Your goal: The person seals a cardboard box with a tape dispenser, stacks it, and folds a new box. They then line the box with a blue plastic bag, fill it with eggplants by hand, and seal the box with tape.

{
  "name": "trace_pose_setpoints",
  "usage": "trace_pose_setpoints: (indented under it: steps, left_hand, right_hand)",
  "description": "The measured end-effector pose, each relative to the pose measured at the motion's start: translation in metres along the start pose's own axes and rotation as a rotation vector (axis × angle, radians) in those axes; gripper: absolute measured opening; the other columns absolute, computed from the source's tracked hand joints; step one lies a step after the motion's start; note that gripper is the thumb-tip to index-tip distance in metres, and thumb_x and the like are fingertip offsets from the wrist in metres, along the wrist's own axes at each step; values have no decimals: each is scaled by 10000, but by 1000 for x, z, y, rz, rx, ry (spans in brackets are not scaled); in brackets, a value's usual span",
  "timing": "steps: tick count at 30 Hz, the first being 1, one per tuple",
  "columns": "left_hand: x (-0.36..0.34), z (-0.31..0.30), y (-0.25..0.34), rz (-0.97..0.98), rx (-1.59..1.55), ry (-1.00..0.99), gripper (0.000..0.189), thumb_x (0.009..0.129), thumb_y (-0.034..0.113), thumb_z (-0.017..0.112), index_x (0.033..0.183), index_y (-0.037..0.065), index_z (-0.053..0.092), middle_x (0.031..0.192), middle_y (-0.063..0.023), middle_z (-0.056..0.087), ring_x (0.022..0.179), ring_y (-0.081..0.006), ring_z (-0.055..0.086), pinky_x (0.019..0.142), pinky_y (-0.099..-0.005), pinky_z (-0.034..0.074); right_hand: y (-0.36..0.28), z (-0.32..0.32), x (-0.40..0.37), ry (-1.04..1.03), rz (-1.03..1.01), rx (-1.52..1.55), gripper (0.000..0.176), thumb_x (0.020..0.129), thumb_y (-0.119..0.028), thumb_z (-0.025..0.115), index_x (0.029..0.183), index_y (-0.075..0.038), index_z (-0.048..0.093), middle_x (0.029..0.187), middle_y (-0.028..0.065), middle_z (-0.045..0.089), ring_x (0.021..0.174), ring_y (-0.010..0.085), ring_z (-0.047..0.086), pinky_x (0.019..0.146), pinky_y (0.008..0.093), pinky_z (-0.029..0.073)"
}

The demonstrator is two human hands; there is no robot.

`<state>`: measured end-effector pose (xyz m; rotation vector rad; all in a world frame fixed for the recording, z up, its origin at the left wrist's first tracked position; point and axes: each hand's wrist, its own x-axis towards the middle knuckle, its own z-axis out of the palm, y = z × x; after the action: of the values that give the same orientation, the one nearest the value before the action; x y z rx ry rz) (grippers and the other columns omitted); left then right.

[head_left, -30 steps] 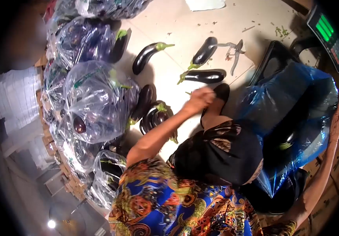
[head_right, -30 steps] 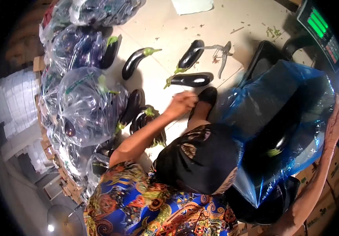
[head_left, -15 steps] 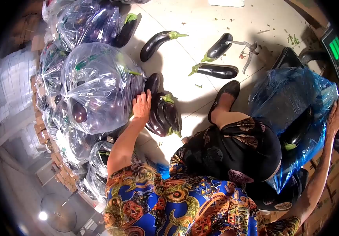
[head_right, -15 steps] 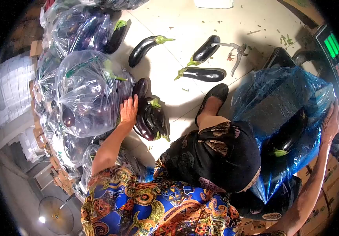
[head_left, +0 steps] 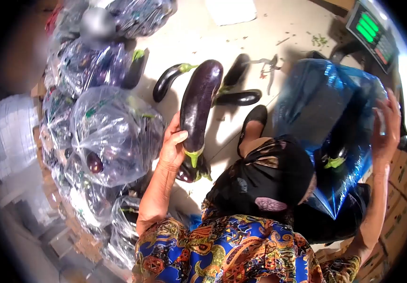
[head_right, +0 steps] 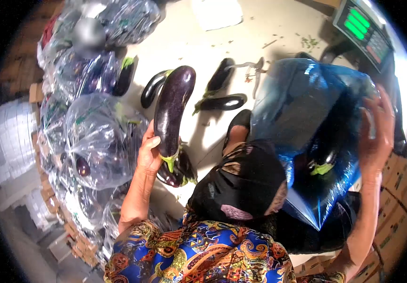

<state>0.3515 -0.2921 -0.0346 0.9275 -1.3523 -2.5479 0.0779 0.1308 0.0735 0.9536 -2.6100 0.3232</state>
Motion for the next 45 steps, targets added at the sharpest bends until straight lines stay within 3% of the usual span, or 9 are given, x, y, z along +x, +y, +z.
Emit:
trace_pose_setpoints:
  steps: [2,6,13,19,30,32,34,40,45]
  left_hand:
    - [11,38,14,17,-49,-80,746,690,224,711,1348,9,435,1140,-154,618,937,-259,658,853,-384,563]
    - [29,115,36,63,-41,-297,843,679,229,742,1393,-11,361,1197,-194,583,976,-278,657,826,-402,580]
    - [33,245,48,482,494,-619,902,688,41,744,1460,3,279,1381,-155,443,1288,-245,432,1069,-361,352]
    - [35,266,40,635,953,-483,897,661,65,775,1434,55,322,1308,-167,491,1186,-283,515,987,-379,429]
    - [39,266,48,268,459,-718,908,743,308,741,1454,-8,273,1280,-149,530,1169,-219,532,991,-322,426]
    - [47,264,51,135,315,-811,853,759,435,724,1386,-2,347,1077,-171,602,826,-215,655,669,-304,554]
    - [45,270,56,53,281,-832,849,766,394,709,1422,16,326,1119,-168,592,817,-223,659,718,-336,556]
    - [36,252,57,39,332,-669,648,879,407,619,1335,1,402,1013,-186,633,744,-226,662,643,-336,573]
    - [53,160,52,-359,323,-262,645,906,566,524,1150,-30,572,845,-109,651,671,-192,622,609,-316,541]
  right_hand:
    - [-27,-8,0,-97,16,35,282,881,-66,626,1162,-93,626,1305,115,568,1153,258,576,956,363,491]
    - [-83,-21,17,-414,566,1137,386,908,-193,655,1249,-30,572,1266,121,588,1154,209,560,956,348,467]
    - [-123,-4,62,-130,532,1896,440,823,-335,720,1094,-14,587,979,34,620,921,122,559,872,289,427]
    - [-105,-5,57,-43,601,1999,385,836,-274,701,1083,1,592,950,49,639,918,123,586,859,271,450]
    - [-98,7,45,-58,614,1983,466,890,-354,647,1187,-3,570,1050,61,616,988,152,557,907,302,420]
    - [-93,6,45,-89,589,2085,422,898,-333,644,1181,-25,585,1047,52,642,1001,152,583,913,321,439]
    - [-91,-7,51,-44,540,2117,380,898,-288,654,1166,-25,593,1049,66,655,980,171,615,900,333,465]
    - [-92,-9,44,-215,773,1735,305,962,-291,588,1154,-55,594,1097,69,626,1029,152,584,896,327,473]
    - [-56,-6,-29,-531,409,1659,273,962,-284,574,1039,-23,593,872,31,610,772,111,555,702,272,478]
